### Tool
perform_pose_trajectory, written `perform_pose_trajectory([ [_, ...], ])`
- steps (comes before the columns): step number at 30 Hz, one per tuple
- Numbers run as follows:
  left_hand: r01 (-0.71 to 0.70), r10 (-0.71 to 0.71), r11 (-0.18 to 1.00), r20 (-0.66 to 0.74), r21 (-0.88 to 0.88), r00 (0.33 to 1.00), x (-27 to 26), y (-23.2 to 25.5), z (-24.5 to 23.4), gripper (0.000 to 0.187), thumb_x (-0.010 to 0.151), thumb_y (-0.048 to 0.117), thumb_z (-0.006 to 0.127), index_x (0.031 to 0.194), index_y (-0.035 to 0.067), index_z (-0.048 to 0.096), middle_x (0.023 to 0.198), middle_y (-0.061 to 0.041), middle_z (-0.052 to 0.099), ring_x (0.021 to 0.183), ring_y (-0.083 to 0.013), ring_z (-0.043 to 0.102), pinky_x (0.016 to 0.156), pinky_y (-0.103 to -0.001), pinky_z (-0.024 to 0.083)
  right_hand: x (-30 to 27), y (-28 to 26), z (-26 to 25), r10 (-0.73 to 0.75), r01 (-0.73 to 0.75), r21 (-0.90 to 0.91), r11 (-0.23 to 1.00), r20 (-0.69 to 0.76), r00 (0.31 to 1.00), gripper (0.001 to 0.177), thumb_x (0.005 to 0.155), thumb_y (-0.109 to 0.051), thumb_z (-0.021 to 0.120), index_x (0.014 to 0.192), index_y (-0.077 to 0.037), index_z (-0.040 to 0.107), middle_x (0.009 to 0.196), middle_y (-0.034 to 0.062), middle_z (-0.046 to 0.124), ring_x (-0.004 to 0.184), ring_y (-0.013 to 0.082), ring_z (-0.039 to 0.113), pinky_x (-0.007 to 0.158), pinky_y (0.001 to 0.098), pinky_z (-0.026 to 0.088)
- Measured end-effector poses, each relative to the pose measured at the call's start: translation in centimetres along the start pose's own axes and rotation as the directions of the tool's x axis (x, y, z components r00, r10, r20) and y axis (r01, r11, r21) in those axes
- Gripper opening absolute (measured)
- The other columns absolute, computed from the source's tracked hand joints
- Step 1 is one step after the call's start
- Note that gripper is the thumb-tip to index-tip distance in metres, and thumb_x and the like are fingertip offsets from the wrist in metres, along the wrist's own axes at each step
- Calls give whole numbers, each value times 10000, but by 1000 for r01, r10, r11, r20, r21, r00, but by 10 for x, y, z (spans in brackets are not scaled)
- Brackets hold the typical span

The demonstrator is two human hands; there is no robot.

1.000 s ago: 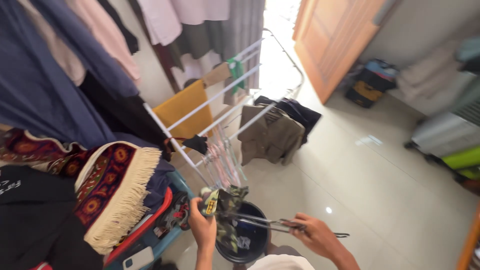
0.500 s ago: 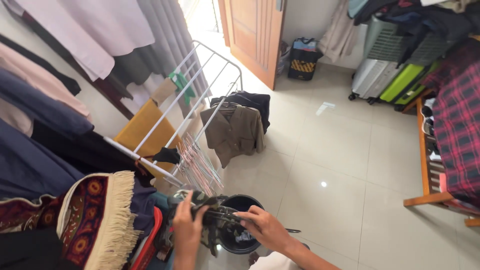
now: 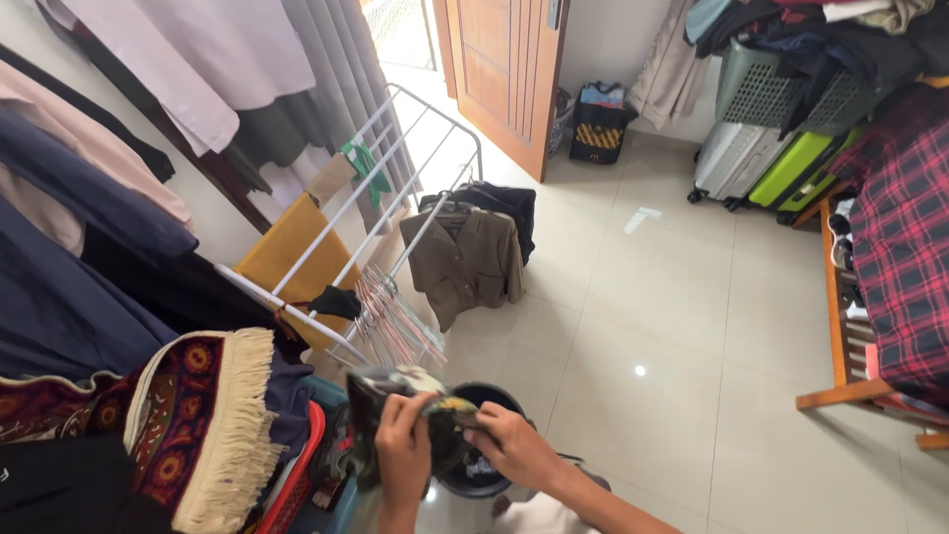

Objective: Hanging various items of wet laundry onto hangers and placing them on a multi-tier drying rack on a balcony.

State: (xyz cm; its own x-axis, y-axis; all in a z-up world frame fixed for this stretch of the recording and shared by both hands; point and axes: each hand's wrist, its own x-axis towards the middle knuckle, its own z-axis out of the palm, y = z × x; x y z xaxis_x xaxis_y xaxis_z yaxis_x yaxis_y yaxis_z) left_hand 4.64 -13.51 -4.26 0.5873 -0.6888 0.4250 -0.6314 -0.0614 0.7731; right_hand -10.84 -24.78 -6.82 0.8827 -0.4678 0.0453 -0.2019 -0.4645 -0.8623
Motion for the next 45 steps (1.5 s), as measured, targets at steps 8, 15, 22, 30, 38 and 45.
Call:
perform_pose_trajectory([
  [8, -159, 139, 975, 130, 155, 982, -2, 9, -8, 469, 844, -76, 614, 1296, 45, 646, 937, -145, 568, 815, -325, 637, 715, -432, 501, 1, -5, 17, -137, 181, 323, 929, -154, 979, 196, 954, -71, 686, 1129, 6, 646, 989, 123, 648, 846, 262, 621, 758, 367, 517],
  [15, -109, 91, 988, 164, 110, 982, -2, 21, 4, 499, 846, -71, 639, 1335, 31, 665, 918, -119, 577, 815, -295, 645, 741, -415, 507, 11, 55, 66, 40, 85, 652, 754, -174, 984, 26, 1044, 4, 632, 1045, 30, 629, 806, 127, 621, 729, 199, 577, 634, 345, 489],
  [22, -482, 578, 721, -47, 498, 815, 39, 64, -35, 221, 788, 126, 630, 1005, 153, 661, 1164, -196, 622, 1114, -445, 583, 1091, -528, 279, -2, -17, -14, -443, 465, 326, 823, -142, 885, 186, 963, -23, 584, 1138, 12, 638, 1316, 223, 583, 1247, 360, 538, 1071, 460, 446],
  [30, -478, 488, 869, -61, 130, 871, 40, 41, -27, 146, 770, 64, 657, 892, 7, 601, 810, -110, 613, 797, -325, 617, 774, -441, 484, 23, 16, -14, -150, 224, 59, 973, -578, 802, 676, 761, -350, 887, 1200, 41, 554, 1246, 127, 475, 1119, 264, 509, 1025, 392, 453],
  [38, -432, 454, 875, -66, 218, 888, 44, 40, -39, 250, 659, -51, 595, 901, 5, 625, 840, -117, 625, 749, -325, 602, 688, -427, 462, 32, 95, 2, -35, -53, 465, 884, 177, 984, 314, 840, -234, 857, 1060, -46, 734, 1083, 54, 609, 1022, 145, 607, 924, 323, 507],
  [45, -135, 190, 915, -110, 379, 976, 29, 1, -65, 391, 640, -76, 621, 965, 106, 740, 921, -108, 512, 747, -287, 577, 662, -416, 476, 51, 143, -4, 168, -97, 699, 709, -35, 985, 115, 958, -171, 700, 995, -67, 668, 814, -42, 657, 806, 67, 594, 752, 251, 496],
])
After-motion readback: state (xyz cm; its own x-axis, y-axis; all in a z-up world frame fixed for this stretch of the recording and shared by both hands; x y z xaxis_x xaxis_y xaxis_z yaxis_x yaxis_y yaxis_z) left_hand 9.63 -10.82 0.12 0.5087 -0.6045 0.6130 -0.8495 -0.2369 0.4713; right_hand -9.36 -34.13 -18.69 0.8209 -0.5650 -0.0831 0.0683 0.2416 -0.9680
